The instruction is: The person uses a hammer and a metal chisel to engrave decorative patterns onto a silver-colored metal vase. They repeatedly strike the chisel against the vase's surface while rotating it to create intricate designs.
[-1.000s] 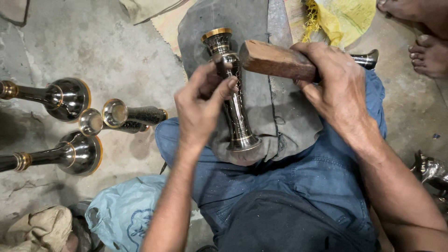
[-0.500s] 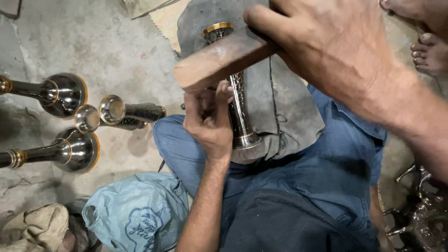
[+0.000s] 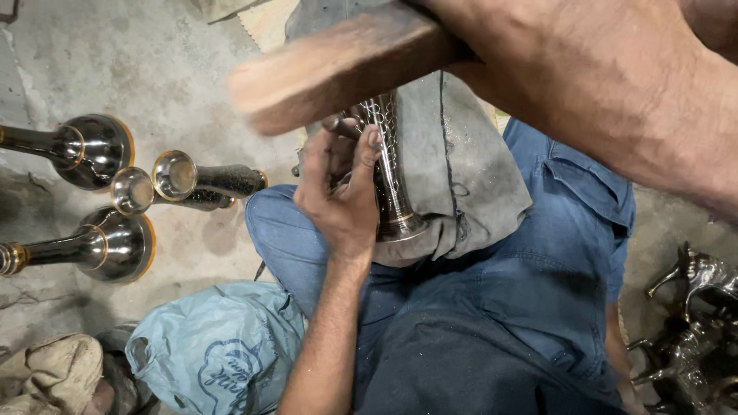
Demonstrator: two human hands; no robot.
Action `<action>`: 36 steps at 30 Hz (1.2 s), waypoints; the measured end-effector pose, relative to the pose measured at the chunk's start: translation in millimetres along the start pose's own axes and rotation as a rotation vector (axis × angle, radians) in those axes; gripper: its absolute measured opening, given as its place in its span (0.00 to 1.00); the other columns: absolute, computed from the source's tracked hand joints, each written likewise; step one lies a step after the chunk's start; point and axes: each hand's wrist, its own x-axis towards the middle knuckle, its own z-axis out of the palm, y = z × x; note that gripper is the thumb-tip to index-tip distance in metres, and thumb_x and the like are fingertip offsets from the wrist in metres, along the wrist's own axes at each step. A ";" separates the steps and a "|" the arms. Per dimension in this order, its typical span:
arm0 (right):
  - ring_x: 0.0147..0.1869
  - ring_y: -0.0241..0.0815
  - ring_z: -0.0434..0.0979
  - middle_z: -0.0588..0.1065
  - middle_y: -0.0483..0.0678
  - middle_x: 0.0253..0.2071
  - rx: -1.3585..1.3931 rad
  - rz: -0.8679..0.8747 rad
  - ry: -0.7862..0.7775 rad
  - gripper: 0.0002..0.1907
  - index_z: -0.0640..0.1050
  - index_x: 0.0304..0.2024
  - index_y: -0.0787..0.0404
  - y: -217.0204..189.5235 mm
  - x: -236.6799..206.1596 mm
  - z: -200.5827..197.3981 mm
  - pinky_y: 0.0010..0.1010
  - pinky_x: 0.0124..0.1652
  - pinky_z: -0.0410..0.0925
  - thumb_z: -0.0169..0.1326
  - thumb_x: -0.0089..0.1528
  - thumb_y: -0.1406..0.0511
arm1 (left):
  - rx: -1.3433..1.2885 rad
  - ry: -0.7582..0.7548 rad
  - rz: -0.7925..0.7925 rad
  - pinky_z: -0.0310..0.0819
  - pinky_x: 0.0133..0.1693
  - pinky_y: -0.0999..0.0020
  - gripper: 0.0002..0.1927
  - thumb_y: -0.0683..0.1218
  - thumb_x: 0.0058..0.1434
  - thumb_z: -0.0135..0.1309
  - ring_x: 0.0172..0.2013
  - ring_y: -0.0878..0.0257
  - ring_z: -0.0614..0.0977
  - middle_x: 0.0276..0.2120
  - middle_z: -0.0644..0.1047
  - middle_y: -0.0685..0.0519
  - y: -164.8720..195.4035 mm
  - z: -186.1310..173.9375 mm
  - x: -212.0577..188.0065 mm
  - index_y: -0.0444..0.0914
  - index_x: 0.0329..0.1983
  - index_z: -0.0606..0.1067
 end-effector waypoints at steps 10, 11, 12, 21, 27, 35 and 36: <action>0.37 0.48 0.81 0.78 0.51 0.37 0.211 0.204 0.004 0.20 0.79 0.54 0.58 8.8 -41.7 48.9 0.37 0.36 0.74 0.67 0.61 0.63 | 0.140 -0.403 0.065 0.84 0.37 0.69 0.16 0.45 0.66 0.66 0.36 0.63 0.89 0.38 0.85 0.50 1.7 -12.4 41.1 0.37 0.54 0.78; 0.37 0.49 0.81 0.78 0.52 0.37 0.239 0.243 0.010 0.20 0.79 0.56 0.58 8.5 -45.0 54.3 0.38 0.37 0.74 0.68 0.62 0.62 | 0.119 -0.429 0.072 0.86 0.38 0.70 0.19 0.46 0.66 0.65 0.38 0.63 0.89 0.40 0.85 0.50 3.2 -12.2 44.3 0.37 0.57 0.77; 0.40 0.50 0.81 0.77 0.53 0.38 0.268 0.234 0.074 0.20 0.78 0.56 0.60 6.8 -49.1 58.4 0.38 0.41 0.74 0.66 0.63 0.65 | 0.112 -0.453 0.093 0.86 0.39 0.69 0.19 0.47 0.66 0.65 0.39 0.63 0.89 0.41 0.85 0.49 4.1 -12.8 47.7 0.37 0.58 0.77; 0.40 0.54 0.81 0.77 0.56 0.35 0.802 0.522 0.035 0.14 0.75 0.47 0.66 -12.6 -67.9 78.8 0.43 0.39 0.73 0.64 0.61 0.71 | 0.169 -0.680 0.263 0.87 0.44 0.66 0.18 0.50 0.68 0.63 0.42 0.61 0.89 0.47 0.85 0.49 7.3 -14.7 70.5 0.39 0.58 0.78; 0.49 0.48 0.83 0.79 0.59 0.42 0.845 0.610 0.235 0.15 0.73 0.50 0.72 -28.9 -92.0 89.7 0.37 0.45 0.73 0.64 0.65 0.75 | 0.120 -0.777 0.274 0.85 0.46 0.64 0.19 0.51 0.68 0.62 0.43 0.60 0.88 0.46 0.84 0.51 15.5 -18.1 85.6 0.40 0.58 0.78; 0.51 0.48 0.81 0.77 0.60 0.47 0.848 0.655 0.451 0.16 0.70 0.56 0.77 -46.2 -108.8 117.5 0.35 0.50 0.74 0.61 0.69 0.76 | 0.197 -0.980 0.399 0.80 0.39 0.60 0.18 0.51 0.68 0.62 0.36 0.58 0.84 0.37 0.81 0.52 20.7 -20.7 101.8 0.43 0.59 0.79; 0.51 0.49 0.81 0.76 0.60 0.47 0.803 0.623 0.467 0.17 0.70 0.56 0.77 -47.3 -108.4 120.3 0.35 0.51 0.75 0.61 0.68 0.77 | 0.192 -0.977 0.413 0.80 0.39 0.61 0.18 0.51 0.68 0.61 0.36 0.59 0.84 0.37 0.81 0.53 19.9 -19.8 102.9 0.44 0.59 0.78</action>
